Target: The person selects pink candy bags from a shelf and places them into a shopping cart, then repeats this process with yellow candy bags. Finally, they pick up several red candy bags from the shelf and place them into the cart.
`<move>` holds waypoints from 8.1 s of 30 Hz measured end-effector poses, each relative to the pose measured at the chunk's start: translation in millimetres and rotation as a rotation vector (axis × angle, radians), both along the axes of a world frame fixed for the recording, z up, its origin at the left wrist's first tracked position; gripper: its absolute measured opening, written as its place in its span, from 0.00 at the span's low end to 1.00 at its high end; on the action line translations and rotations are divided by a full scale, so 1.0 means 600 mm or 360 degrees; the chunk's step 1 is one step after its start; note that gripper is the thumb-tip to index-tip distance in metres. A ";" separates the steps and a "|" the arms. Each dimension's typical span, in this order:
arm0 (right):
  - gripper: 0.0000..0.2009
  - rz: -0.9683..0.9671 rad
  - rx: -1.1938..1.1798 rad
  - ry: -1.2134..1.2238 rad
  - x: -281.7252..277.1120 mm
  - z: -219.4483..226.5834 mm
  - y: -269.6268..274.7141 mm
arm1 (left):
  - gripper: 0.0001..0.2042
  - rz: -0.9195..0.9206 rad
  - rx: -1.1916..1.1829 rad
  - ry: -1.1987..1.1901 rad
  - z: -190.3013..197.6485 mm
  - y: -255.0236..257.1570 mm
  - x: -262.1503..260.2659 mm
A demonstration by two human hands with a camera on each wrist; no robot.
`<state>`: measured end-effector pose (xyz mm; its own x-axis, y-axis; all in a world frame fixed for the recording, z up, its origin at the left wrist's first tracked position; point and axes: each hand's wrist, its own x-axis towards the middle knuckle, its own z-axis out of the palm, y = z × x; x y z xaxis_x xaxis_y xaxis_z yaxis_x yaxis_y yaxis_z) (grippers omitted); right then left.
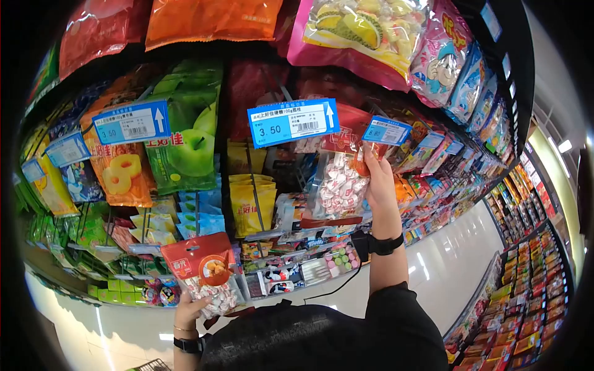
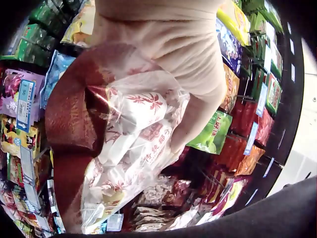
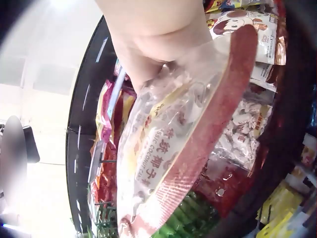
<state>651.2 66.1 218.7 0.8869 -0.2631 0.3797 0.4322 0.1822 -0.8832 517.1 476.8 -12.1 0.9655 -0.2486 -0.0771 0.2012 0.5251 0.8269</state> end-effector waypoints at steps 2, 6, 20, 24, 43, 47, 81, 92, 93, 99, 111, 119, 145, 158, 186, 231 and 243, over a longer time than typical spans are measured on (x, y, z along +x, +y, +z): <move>0.10 0.0020 -0.0037 -0.0057 -0.006 0.003 0.006 | 0.29 0.0022 -0.0014 -0.0032 -0.001 -0.005 -0.005; 0.10 -0.0020 -0.0099 -0.0083 -0.005 0.005 0.005 | 0.29 0.0063 0.0020 -0.0082 0.001 -0.005 -0.019; 0.14 0.0073 0.0020 -0.0052 0.008 0.014 -0.015 | 0.32 0.0311 0.0063 0.0036 0.015 0.030 -0.091; 0.14 0.0063 0.0027 0.0001 0.003 0.018 -0.018 | 0.32 0.0313 0.0042 0.0023 0.007 0.041 -0.097; 0.18 -0.1372 -0.1227 -0.0240 0.007 0.012 0.050 | 0.28 0.0033 0.0164 -0.0144 0.032 0.050 -0.079; 0.23 -0.0890 -0.1239 -0.0436 -0.060 -0.060 0.052 | 0.30 -0.0107 0.0119 -0.0084 0.043 0.021 -0.052; 0.11 -0.0042 -0.0642 -0.0558 0.044 0.080 -0.059 | 0.29 -0.0042 0.0266 -0.0509 0.133 -0.290 0.008; 0.10 -0.0256 -0.0973 -0.0678 0.107 0.070 -0.068 | 0.27 0.0269 0.0159 -0.0429 0.100 -0.314 -0.039; 0.11 -0.0477 -0.1223 -0.0581 0.111 0.076 -0.065 | 0.27 0.0275 0.0166 -0.0435 0.100 -0.316 -0.041; 0.16 -0.0801 -0.1152 -0.0655 0.118 0.078 -0.032 | 0.27 0.0395 0.0128 -0.0370 0.077 -0.318 -0.054; 0.25 -0.1305 -0.1507 -0.1401 -0.020 -0.114 0.022 | 0.23 0.0792 0.0378 -0.0170 0.066 -0.207 -0.282; 0.17 0.0937 -0.0681 -0.0324 -0.276 -0.343 0.244 | 0.16 0.1126 0.2197 0.0998 -0.008 -0.084 -0.701; 0.10 0.3283 -0.0877 0.1443 -0.981 -0.423 1.344 | 0.12 0.1966 0.2054 0.2750 -0.190 0.004 -1.269; 0.18 0.2256 -0.1458 0.2726 -1.007 -1.073 1.404 | 0.07 0.1827 0.1536 0.2640 -0.164 0.069 -1.268; 0.23 0.2407 -0.1306 0.2126 -1.113 -1.137 1.470 | 0.11 0.1858 0.1559 0.2592 -0.176 0.096 -1.233; 0.20 0.3165 -0.0812 -0.0334 -0.967 -0.194 0.743 | 0.49 0.1609 0.1011 0.0170 0.135 0.112 -1.132; 0.17 0.1882 -0.1458 -0.0813 -0.734 -0.248 0.397 | 0.20 0.0751 0.0078 0.0080 0.016 -0.044 -0.837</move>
<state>210.6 304.2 69.9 0.1500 0.9335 0.3256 0.7126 0.1262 -0.6901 14.7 450.3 -2.2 0.9669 0.2211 -0.1275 -0.0093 0.5296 0.8482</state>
